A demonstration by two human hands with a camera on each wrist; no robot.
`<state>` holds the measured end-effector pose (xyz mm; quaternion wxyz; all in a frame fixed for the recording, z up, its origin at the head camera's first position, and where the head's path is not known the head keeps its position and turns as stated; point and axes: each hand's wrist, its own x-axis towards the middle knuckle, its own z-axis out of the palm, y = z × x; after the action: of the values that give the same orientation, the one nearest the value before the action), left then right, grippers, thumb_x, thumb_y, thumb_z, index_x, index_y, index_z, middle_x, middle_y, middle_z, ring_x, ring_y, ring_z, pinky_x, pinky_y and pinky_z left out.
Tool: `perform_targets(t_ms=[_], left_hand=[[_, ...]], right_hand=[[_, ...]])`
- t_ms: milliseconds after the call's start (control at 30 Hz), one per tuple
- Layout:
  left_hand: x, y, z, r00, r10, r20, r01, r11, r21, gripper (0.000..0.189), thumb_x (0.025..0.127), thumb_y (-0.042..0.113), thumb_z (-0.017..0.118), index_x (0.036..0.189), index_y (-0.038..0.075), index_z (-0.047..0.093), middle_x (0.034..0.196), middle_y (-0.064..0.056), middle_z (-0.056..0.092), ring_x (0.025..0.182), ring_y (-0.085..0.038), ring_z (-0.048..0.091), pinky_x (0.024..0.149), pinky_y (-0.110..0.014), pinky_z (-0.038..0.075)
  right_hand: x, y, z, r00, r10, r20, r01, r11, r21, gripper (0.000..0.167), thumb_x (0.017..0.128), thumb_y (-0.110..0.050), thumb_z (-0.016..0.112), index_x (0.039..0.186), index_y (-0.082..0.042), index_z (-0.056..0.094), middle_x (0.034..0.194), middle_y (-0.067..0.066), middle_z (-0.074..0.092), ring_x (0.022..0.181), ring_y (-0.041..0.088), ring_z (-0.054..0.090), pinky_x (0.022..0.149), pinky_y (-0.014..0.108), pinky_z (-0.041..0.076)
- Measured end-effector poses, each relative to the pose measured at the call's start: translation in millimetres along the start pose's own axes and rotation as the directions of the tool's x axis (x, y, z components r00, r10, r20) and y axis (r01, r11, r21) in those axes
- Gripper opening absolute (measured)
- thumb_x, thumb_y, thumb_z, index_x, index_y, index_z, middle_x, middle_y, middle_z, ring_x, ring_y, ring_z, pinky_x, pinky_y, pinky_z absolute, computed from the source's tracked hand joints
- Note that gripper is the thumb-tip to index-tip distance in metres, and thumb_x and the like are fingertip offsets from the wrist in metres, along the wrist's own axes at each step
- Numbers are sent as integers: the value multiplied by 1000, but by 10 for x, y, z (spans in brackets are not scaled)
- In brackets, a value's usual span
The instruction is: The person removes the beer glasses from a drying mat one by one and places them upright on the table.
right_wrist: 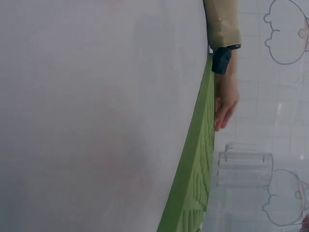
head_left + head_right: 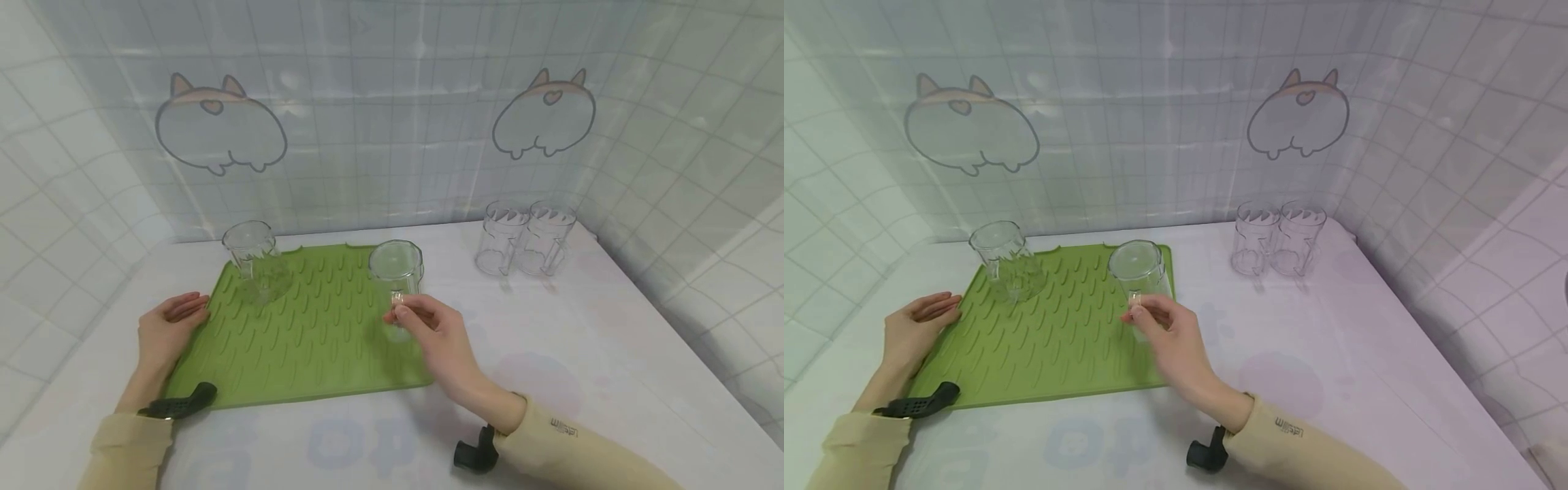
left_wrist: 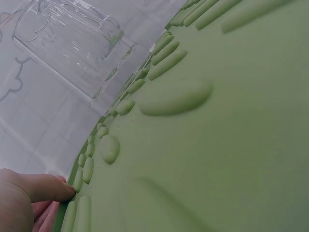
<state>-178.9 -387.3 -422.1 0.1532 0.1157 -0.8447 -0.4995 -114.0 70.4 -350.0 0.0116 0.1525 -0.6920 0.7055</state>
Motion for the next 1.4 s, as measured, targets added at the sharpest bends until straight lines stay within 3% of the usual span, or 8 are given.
perform_targets(t_ms=[333,700,900,1067,1233,1400], left_hand=[[14,-5,-2,1000,-16,1,16,1000,-2,55,93,18,72,138,-5,53,90,38,63,83,21,60,74,2,47],[-1,12,10,1000,7,-17,-7,1000,12,54,93,18,72,138,-7,53,90,38,62,82,22,60,73,2,47],[-1,25,4,1000,-21,-8,21,1000,13,56,93,21,72,139,-5,52,89,38,63,82,22,60,73,2,46],[15,59,-13,999,-25,29,22,997,79,56,94,23,71,139,-6,52,89,38,62,81,22,58,73,1,48],[8,151,-59,997,34,62,-45,981,189,50,97,24,67,134,-8,56,84,43,55,77,24,54,68,-1,49],[-10,337,-101,994,81,69,-96,960,265,47,98,27,63,131,-6,59,83,44,52,74,26,50,62,-3,49]], right_hand=[[-38,-12,-195,999,0,-38,-2,999,-42,22,100,-19,62,111,-1,68,100,11,74,102,20,69,98,32,55],[-93,-7,-331,997,-41,-61,35,996,-87,24,100,-17,62,113,3,67,101,14,74,99,17,70,97,28,56],[-97,-24,-387,996,-67,-66,59,992,-112,24,100,-16,61,116,2,67,98,13,73,99,16,70,96,27,57],[-97,-45,-406,995,-55,-87,45,993,-110,23,100,-16,62,113,2,67,96,13,73,98,17,71,95,28,57],[-95,-51,-418,991,-60,-123,42,989,-143,20,100,-17,61,109,0,69,92,8,72,96,20,70,91,26,57],[-93,-53,-431,988,-63,-140,38,984,-175,19,100,-18,62,110,-4,70,90,7,72,96,18,69,90,24,55]])
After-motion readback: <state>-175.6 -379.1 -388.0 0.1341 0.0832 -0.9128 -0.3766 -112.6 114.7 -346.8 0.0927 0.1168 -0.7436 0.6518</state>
